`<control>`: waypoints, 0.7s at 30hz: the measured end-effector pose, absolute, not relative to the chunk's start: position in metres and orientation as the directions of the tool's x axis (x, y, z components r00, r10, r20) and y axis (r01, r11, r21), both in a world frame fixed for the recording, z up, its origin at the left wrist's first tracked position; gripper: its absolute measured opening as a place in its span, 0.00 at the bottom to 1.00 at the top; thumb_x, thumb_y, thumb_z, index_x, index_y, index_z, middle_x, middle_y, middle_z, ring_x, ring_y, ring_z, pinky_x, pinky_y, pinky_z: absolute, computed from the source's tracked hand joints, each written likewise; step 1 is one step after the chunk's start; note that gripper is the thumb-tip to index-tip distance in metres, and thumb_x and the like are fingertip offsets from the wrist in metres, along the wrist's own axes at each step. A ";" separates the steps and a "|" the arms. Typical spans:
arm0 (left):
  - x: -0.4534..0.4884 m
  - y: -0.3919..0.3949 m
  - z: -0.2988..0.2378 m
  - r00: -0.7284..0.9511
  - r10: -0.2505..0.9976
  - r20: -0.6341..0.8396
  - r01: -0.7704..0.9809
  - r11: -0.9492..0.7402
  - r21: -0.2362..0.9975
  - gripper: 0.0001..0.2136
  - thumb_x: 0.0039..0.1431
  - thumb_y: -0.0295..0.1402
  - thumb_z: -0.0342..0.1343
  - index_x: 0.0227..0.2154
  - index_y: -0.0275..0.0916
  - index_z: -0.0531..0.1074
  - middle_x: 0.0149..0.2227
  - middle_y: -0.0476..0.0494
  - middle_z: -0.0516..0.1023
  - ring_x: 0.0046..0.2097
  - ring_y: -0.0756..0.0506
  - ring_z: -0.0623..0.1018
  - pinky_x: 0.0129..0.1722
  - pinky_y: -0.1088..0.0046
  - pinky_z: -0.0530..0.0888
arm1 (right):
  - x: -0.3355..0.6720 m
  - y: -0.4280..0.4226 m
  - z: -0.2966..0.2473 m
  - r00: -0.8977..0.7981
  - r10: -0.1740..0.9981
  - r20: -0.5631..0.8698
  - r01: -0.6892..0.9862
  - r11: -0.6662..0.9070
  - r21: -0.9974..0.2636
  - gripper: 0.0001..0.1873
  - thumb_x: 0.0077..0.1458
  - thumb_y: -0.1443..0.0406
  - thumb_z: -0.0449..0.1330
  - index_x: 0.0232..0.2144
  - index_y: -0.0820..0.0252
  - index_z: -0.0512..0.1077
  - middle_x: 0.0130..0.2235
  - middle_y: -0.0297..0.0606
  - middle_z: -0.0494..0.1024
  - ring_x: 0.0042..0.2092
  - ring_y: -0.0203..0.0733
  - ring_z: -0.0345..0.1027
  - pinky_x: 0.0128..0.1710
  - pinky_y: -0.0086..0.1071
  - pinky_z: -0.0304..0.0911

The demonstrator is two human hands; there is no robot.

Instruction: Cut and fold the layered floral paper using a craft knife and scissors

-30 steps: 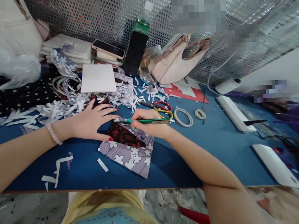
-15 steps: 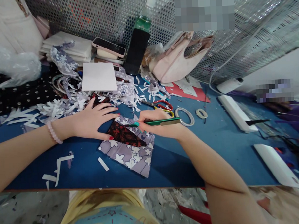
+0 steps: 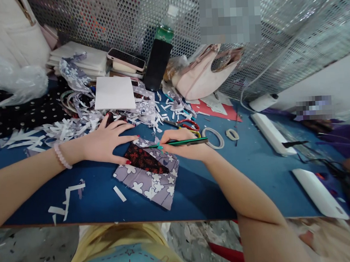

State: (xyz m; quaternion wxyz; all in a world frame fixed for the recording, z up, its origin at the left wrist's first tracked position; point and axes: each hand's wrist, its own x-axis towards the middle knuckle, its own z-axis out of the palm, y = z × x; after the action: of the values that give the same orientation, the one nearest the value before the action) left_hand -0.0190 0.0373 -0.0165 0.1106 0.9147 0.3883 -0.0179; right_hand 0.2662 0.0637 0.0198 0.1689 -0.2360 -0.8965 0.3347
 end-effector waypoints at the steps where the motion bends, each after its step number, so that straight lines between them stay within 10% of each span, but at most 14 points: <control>1: -0.020 0.038 -0.015 0.692 0.713 -0.113 0.720 -0.670 0.179 0.36 0.59 0.60 0.52 0.67 0.53 0.58 0.72 0.38 0.51 0.71 0.29 0.51 0.64 0.32 0.34 | 0.268 0.067 0.019 -0.841 0.523 0.139 0.291 0.654 -0.698 0.07 0.58 0.67 0.58 0.27 0.59 0.69 0.27 0.33 0.74 0.28 0.32 0.67 0.28 0.25 0.61; 8: -0.010 0.026 -0.010 0.630 0.774 -0.065 0.767 -0.606 0.211 0.24 0.69 0.43 0.45 0.65 0.46 0.62 0.65 0.38 0.67 0.67 0.36 0.62 0.67 0.38 0.38 | 0.279 0.087 0.008 -0.763 0.626 0.164 0.215 0.484 -0.848 0.14 0.56 0.56 0.65 0.29 0.59 0.69 0.27 0.33 0.75 0.27 0.34 0.70 0.26 0.27 0.65; 21: -0.027 0.047 -0.008 0.786 0.578 -0.220 0.612 -0.674 0.414 0.24 0.69 0.43 0.47 0.67 0.57 0.57 0.70 0.50 0.58 0.72 0.40 0.52 0.68 0.44 0.38 | 0.285 0.093 0.005 -0.771 0.635 0.051 0.252 0.377 -0.891 0.18 0.55 0.52 0.66 0.28 0.59 0.69 0.24 0.32 0.74 0.24 0.34 0.68 0.24 0.28 0.64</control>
State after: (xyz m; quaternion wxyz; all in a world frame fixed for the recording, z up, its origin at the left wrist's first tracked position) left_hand -0.0272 0.0474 -0.0082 0.2391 0.9141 0.3255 -0.0353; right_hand 0.2852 0.0926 0.0046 0.1974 -0.2751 -0.8060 0.4854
